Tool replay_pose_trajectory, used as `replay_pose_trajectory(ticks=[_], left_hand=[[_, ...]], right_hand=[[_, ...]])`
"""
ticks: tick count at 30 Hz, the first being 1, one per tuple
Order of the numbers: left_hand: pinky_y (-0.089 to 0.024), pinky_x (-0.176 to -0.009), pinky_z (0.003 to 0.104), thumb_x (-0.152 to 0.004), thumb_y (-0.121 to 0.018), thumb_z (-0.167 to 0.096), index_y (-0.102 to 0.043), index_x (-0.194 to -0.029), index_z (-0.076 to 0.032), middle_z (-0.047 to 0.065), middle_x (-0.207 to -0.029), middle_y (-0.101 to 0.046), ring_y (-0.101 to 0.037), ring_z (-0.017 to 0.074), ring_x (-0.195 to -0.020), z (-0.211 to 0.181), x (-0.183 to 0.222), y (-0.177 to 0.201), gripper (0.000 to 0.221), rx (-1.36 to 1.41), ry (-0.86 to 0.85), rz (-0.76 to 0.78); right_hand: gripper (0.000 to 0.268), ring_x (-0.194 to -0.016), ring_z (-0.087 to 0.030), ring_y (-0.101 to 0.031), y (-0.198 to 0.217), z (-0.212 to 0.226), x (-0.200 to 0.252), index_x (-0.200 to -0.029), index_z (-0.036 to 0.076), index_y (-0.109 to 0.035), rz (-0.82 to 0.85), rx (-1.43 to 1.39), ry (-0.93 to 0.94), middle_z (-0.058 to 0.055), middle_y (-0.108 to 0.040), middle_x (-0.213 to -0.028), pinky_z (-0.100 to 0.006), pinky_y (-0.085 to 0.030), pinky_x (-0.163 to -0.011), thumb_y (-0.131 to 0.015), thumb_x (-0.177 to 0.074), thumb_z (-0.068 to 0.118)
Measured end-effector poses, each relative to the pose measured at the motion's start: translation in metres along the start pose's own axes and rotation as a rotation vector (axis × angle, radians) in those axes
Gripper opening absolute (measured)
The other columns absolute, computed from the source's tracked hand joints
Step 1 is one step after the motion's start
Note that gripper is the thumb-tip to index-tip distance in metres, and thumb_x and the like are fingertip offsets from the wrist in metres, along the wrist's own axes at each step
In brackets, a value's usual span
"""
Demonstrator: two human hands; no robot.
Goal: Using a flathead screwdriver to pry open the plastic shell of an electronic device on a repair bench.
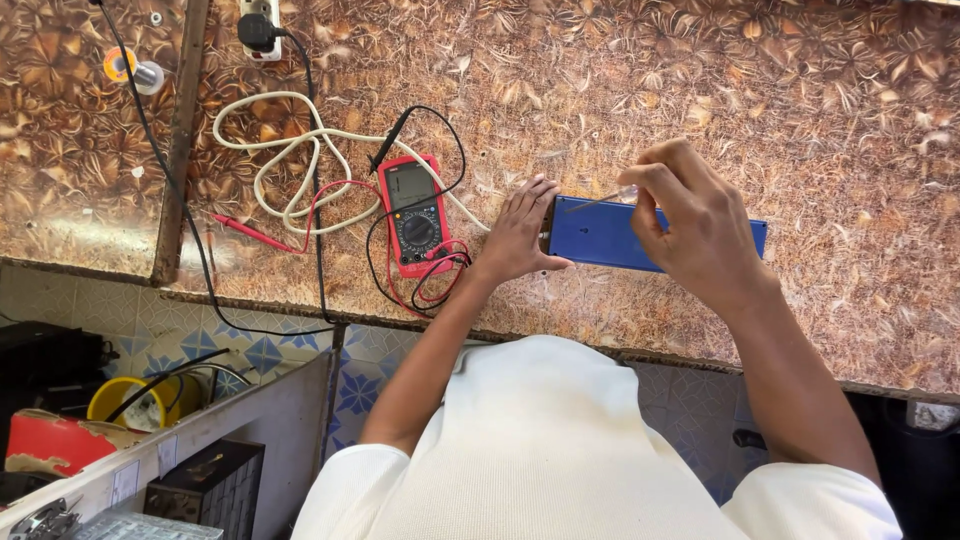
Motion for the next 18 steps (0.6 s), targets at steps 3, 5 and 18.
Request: replay_pose_trajectory(ticks=[3,5,18], left_hand=[[-0.014,-0.129,0.05,-0.055,-0.092,-0.066,-0.036,-0.156,-0.007,0.013,-0.161,-0.037,-0.023,0.0322,-0.155,0.002,0.0,0.002,0.13,0.019,0.013,0.076],[-0.015,-0.129,0.051,-0.054,-0.096,-0.059,-0.033,-0.157,-0.007,0.014,-0.162,-0.034,-0.022,0.0328,-0.155,0.002,0.0,0.001,0.132,-0.024,0.005,0.095],[-0.02,-0.128,0.05,-0.051,-0.095,-0.053,-0.037,-0.155,-0.012,0.009,-0.16,-0.038,-0.027,0.0299,-0.154,0.007,-0.001,-0.005,0.126,-0.056,-0.014,0.015]], right_hand=[[0.019,-0.069,-0.026,-0.063,-0.001,0.007,0.005,-0.105,-0.001,-0.072,0.048,0.004,-0.027,-0.018,-0.062,-0.101,-0.036,-0.053,-0.057,-0.059,-0.094,-0.008],[0.02,-0.069,-0.026,-0.063,-0.009,0.012,0.013,-0.104,0.0,-0.073,0.07,-0.003,-0.008,-0.018,-0.062,-0.099,-0.034,-0.053,-0.056,-0.058,-0.092,-0.009],[0.021,-0.071,-0.023,-0.065,-0.037,0.023,0.027,-0.101,0.003,-0.072,0.076,0.017,0.096,-0.015,-0.061,-0.096,-0.036,-0.057,-0.065,-0.057,-0.089,-0.006]])
Point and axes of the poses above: each hand's wrist, its own x-axis away from the middle knuckle, its own y-axis out of the back of the hand, z = x × y, the point moved 3 cm from there along -x, towards the middle knuckle
